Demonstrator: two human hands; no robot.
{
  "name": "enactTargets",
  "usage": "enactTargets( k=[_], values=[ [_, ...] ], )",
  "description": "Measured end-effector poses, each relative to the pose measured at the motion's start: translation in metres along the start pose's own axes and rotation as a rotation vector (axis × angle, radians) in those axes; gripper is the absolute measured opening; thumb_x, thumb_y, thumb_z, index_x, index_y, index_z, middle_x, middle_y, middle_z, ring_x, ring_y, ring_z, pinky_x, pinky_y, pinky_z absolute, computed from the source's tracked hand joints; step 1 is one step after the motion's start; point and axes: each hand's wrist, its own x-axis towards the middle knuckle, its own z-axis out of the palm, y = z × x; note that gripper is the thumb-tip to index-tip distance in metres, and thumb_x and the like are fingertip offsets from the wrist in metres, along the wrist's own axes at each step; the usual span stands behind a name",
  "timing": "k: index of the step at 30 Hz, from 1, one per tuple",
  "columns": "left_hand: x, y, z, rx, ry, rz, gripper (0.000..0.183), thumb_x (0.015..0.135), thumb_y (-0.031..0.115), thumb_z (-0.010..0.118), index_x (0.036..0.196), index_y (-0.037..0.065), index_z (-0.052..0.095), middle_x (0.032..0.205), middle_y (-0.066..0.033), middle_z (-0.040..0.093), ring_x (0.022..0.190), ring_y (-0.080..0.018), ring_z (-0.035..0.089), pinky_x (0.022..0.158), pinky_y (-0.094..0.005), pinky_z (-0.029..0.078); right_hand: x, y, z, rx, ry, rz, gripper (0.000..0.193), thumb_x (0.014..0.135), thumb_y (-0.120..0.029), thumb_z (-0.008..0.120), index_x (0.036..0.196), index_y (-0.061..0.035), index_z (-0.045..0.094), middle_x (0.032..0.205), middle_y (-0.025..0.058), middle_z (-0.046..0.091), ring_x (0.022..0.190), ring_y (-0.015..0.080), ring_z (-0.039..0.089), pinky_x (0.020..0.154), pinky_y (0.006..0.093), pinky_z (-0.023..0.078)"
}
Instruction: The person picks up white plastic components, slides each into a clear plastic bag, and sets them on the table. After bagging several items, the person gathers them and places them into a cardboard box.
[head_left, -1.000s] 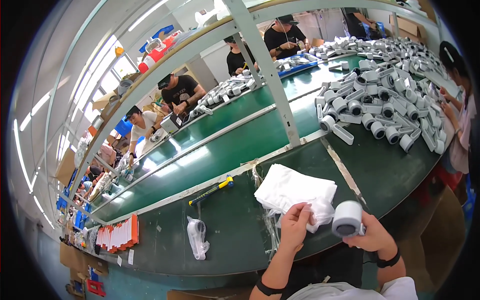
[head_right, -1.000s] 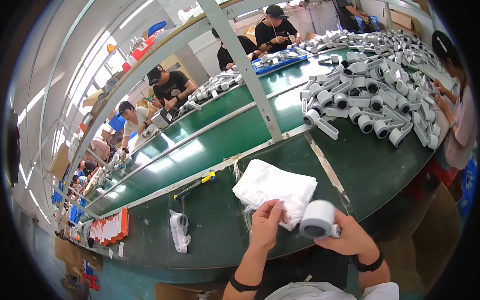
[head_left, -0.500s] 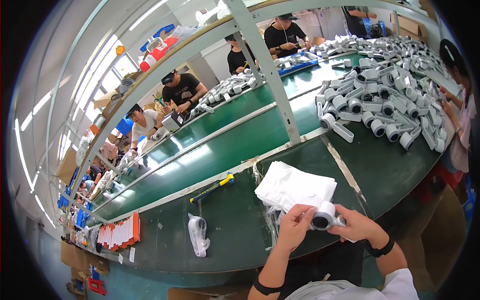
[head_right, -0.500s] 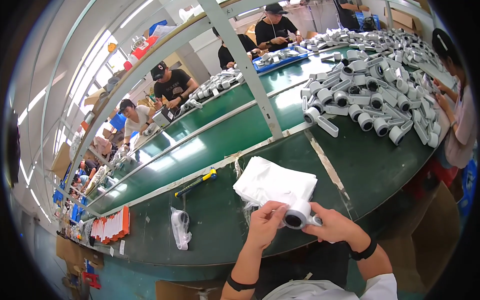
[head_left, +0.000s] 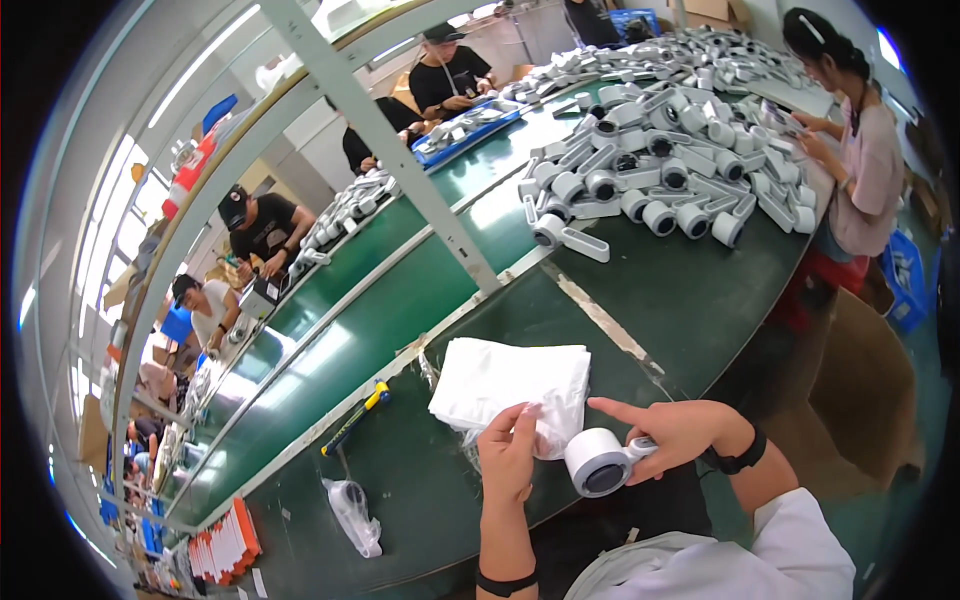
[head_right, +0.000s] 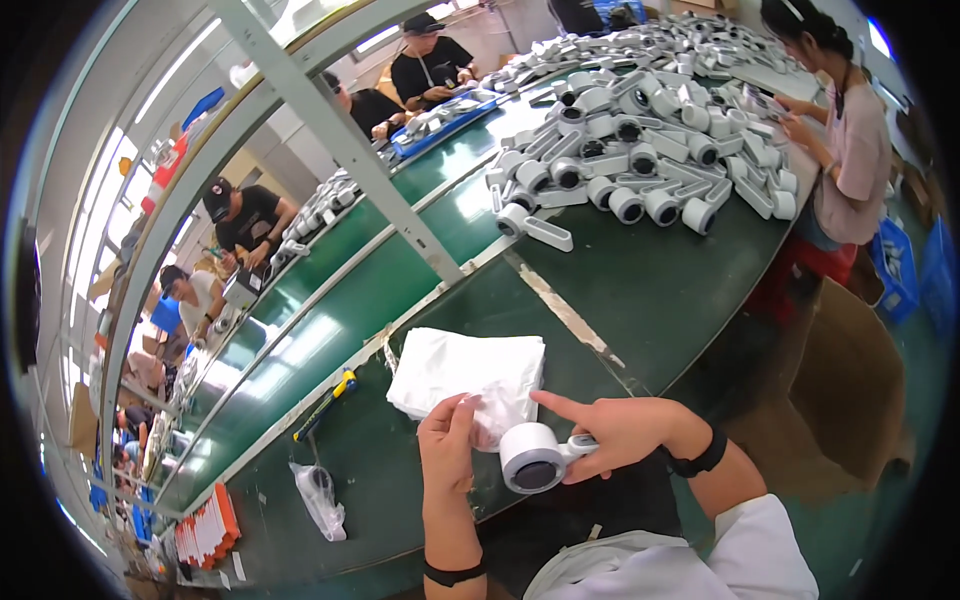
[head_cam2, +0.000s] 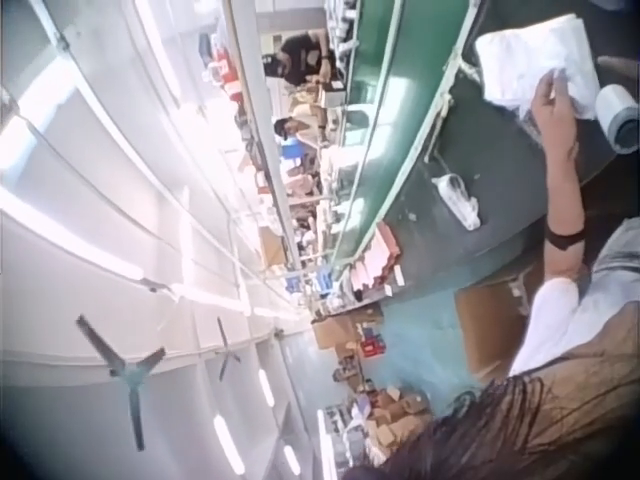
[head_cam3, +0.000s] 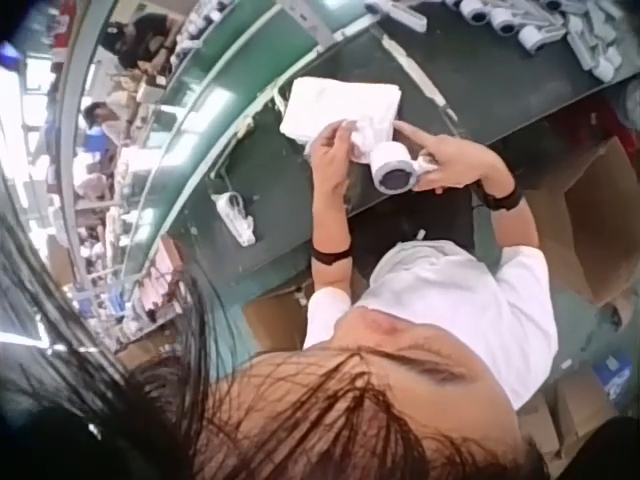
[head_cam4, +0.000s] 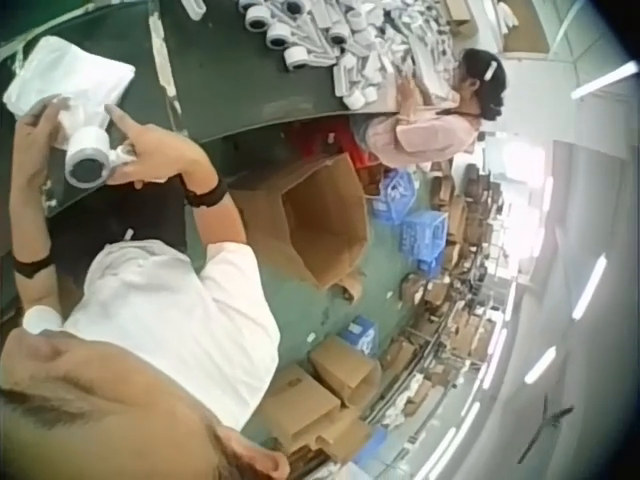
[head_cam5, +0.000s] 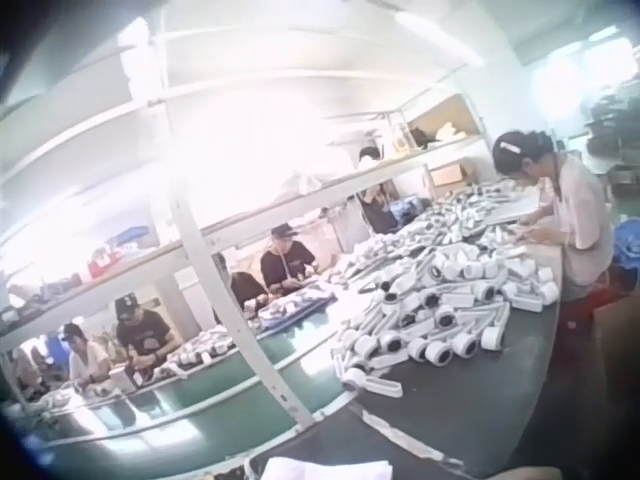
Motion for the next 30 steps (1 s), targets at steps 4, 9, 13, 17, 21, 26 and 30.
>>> enactTargets(
  k=[4, 9, 13, 17, 21, 26, 30],
  values=[
    [0.002, -0.006, -0.002, 0.014, -0.029, -0.009, 0.019, 0.093, 0.012, 0.062, 0.101, -0.003, 0.068, 0.075, -0.0027, 0.064, 0.057, -0.0058, 0.053, 0.05, -0.0214, 0.04, 0.008, -0.006, 0.0, -0.023, -0.028, 0.057, 0.113, 0.083, -0.025, 0.072, 0.15, -0.0117, -0.017, 0.086, 0.0144, 0.07, 0.063, 0.0213, 0.068, 0.066, 0.0308, 0.054],
    [0.003, -0.002, -0.001, 0.068, -0.083, -0.072, 0.02, 0.094, 0.012, 0.06, 0.103, -0.004, 0.067, 0.078, -0.0041, 0.065, 0.062, -0.0068, 0.057, 0.052, -0.0222, 0.044, 0.017, -0.01, 0.005, -0.06, -0.07, 0.048, 0.114, 0.084, -0.026, 0.071, 0.148, -0.0085, -0.021, 0.084, 0.0152, 0.07, 0.063, 0.0219, 0.068, 0.065, 0.0314, 0.054],
    [0.005, 0.001, -0.005, 0.028, -0.184, -0.146, 0.02, 0.094, 0.012, 0.061, 0.102, -0.004, 0.067, 0.086, -0.007, 0.067, 0.068, -0.0098, 0.06, 0.057, -0.0231, 0.048, 0.027, -0.016, 0.002, -0.084, -0.086, 0.063, 0.114, 0.086, -0.028, 0.069, 0.147, -0.0084, -0.026, 0.081, 0.0148, 0.069, 0.064, 0.0222, 0.068, 0.063, 0.0304, 0.054],
    [0.01, -0.01, -0.016, 0.059, -0.271, 0.034, 0.016, 0.093, 0.011, 0.064, 0.098, -0.003, 0.069, 0.093, -0.0028, 0.066, 0.075, -0.011, 0.061, 0.064, -0.023, 0.048, 0.047, 0.011, -0.002, 0.093, -0.13, -0.034, 0.089, 0.087, -0.029, 0.067, 0.154, -0.0121, 0.011, 0.09, 0.0109, 0.069, 0.061, 0.0194, 0.067, 0.06, 0.0304, 0.054],
    [0.003, -0.008, -0.017, 0.039, -0.134, 0.063, 0.015, 0.092, 0.012, 0.066, 0.092, -0.002, 0.069, 0.094, -0.0016, 0.065, 0.07, -0.0059, 0.054, 0.06, -0.0203, 0.042, 0.041, 0.008, 0.009, 0.039, 0.141, 0.07, 0.065, 0.09, -0.035, 0.063, 0.143, -0.01, 0.034, 0.086, 0.0106, 0.068, 0.06, 0.0184, 0.066, 0.06, 0.0307, 0.054],
    [-0.005, -0.009, -0.007, 0.196, -0.072, 0.271, 0.016, 0.091, 0.014, 0.068, 0.091, -0.002, 0.069, 0.092, -0.0002, 0.064, 0.067, -0.0031, 0.05, 0.056, -0.0181, 0.038, 0.047, 0.02, 0.023, -0.227, 0.383, 0.033, 0.065, 0.088, -0.041, 0.062, 0.138, -0.0078, 0.036, 0.077, 0.0181, 0.067, 0.067, 0.0309, 0.068, 0.064, 0.0385, 0.053],
    [0.001, -0.013, -0.005, 0.243, 0.046, 0.291, 0.02, 0.092, 0.017, 0.067, 0.098, -0.001, 0.069, 0.075, -0.0007, 0.063, 0.058, -0.0027, 0.048, 0.05, -0.0194, 0.036, 0.039, 0.013, 0.021, -0.298, 0.268, 0.004, 0.075, 0.086, -0.044, 0.064, 0.142, -0.0076, 0.03, 0.073, 0.0209, 0.066, 0.073, 0.0404, 0.066, 0.066, 0.0452, 0.051]
  ],
)
